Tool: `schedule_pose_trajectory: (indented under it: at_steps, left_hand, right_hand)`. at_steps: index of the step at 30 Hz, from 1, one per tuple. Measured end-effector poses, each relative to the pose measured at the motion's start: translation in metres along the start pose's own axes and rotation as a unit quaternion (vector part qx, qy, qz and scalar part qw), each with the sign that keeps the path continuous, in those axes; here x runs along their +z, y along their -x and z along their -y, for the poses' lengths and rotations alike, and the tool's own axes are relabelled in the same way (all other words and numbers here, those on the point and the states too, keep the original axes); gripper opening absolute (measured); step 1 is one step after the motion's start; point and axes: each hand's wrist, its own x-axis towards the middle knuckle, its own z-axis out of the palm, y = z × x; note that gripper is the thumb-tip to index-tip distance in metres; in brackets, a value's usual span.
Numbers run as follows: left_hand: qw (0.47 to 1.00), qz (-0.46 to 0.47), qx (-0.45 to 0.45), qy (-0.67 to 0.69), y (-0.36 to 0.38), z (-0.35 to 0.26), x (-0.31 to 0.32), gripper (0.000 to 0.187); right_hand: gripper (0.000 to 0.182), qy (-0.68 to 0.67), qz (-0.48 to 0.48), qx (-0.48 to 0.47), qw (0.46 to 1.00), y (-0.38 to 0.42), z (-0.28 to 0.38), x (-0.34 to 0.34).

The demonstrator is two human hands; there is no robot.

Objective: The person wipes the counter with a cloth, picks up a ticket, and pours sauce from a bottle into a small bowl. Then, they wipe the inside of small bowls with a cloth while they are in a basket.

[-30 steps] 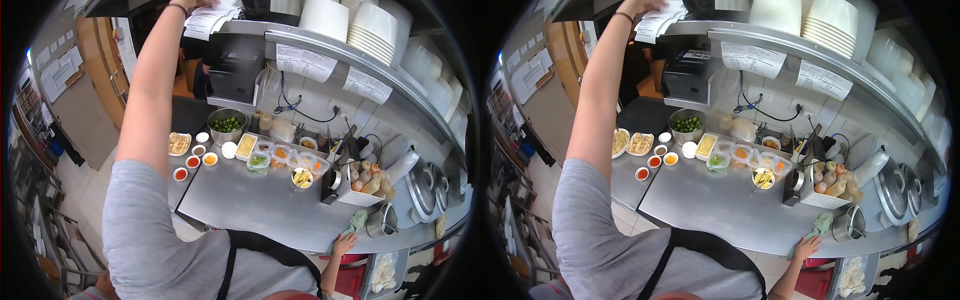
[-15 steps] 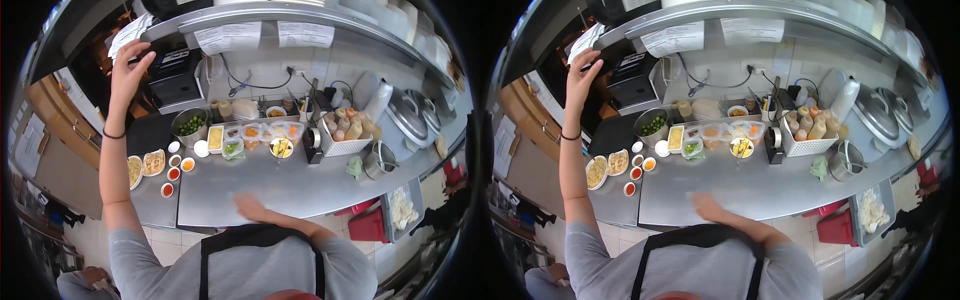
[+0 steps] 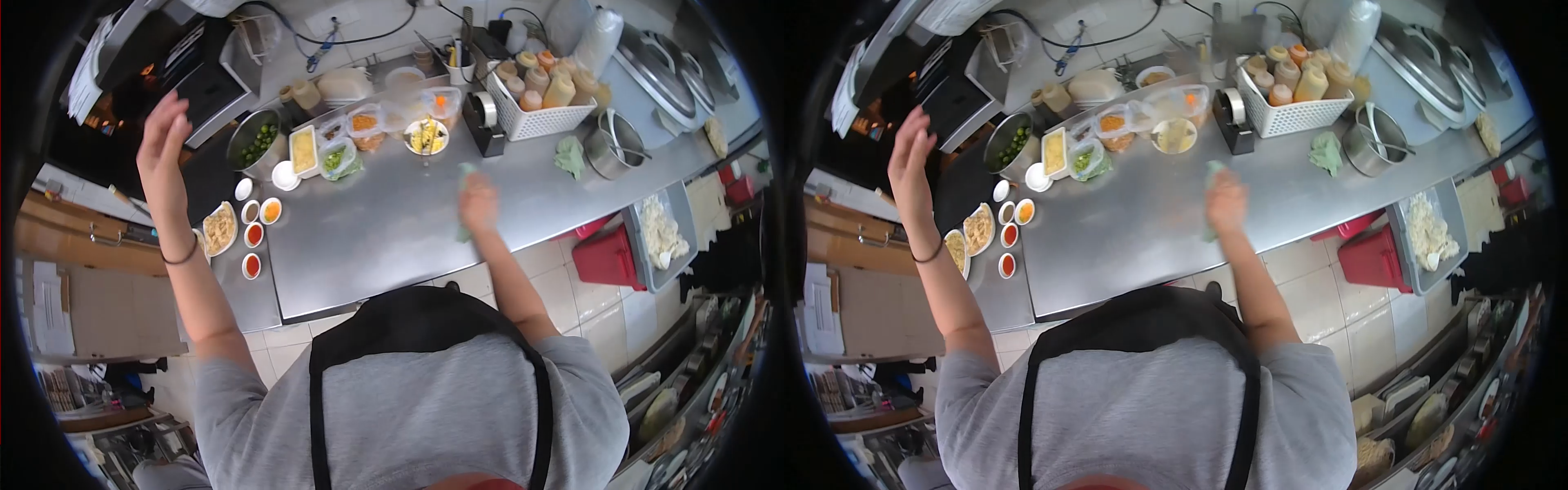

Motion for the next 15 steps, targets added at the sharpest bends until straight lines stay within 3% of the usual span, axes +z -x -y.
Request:
schedule_pose_trajectory:
  at_steps: [4, 6, 8, 10, 11, 12, 13, 14, 15]
  left_hand:
    - [0.982, 0.009, -0.165, 0.090, 0.057, 0.056, 0.010, 0.028]
    - [0.964, -0.008, -0.240, 0.114, 0.086, 0.078, 0.011, 0.031]
    - [0.940, -0.033, -0.298, 0.163, 0.111, 0.087, 0.012, 0.026]
    - [0.928, -0.036, -0.327, 0.177, 0.137, 0.105, 0.006, 0.027]
    - [0.927, -0.032, -0.323, 0.186, 0.142, 0.106, 0.008, 0.027]
    - [0.919, -0.030, -0.357, 0.163, 0.148, 0.105, 0.011, 0.026]
    - [0.909, -0.028, -0.392, 0.137, 0.153, 0.105, 0.014, 0.026]
    - [0.909, -0.021, -0.393, 0.141, 0.155, 0.105, 0.019, 0.026]
    - [0.905, -0.005, -0.395, 0.156, 0.155, 0.106, 0.025, 0.027]
  right_hand:
    - [0.044, 0.103, -0.096, 0.164, 0.976, 0.022, -0.164, -0.041]
    - [0.037, 0.133, -0.048, 0.276, 0.951, 0.039, -0.224, -0.090]
    - [0.030, 0.084, 0.068, 0.376, 0.920, 0.081, -0.311, -0.101]
    - [0.030, -0.009, -0.096, 0.605, 0.790, 0.107, -0.354, -0.116]
    - [0.030, -0.007, -0.105, 0.608, 0.787, 0.101, -0.361, -0.115]
    - [0.034, -0.238, -0.229, 0.570, 0.752, 0.093, -0.371, -0.113]
    - [0.037, -0.452, -0.335, 0.490, 0.666, 0.084, -0.377, -0.112]
    - [0.028, -0.339, -0.294, 0.478, 0.755, 0.062, -0.362, -0.122]
    - [0.028, -0.311, -0.199, 0.484, 0.793, 0.038, -0.322, -0.144]
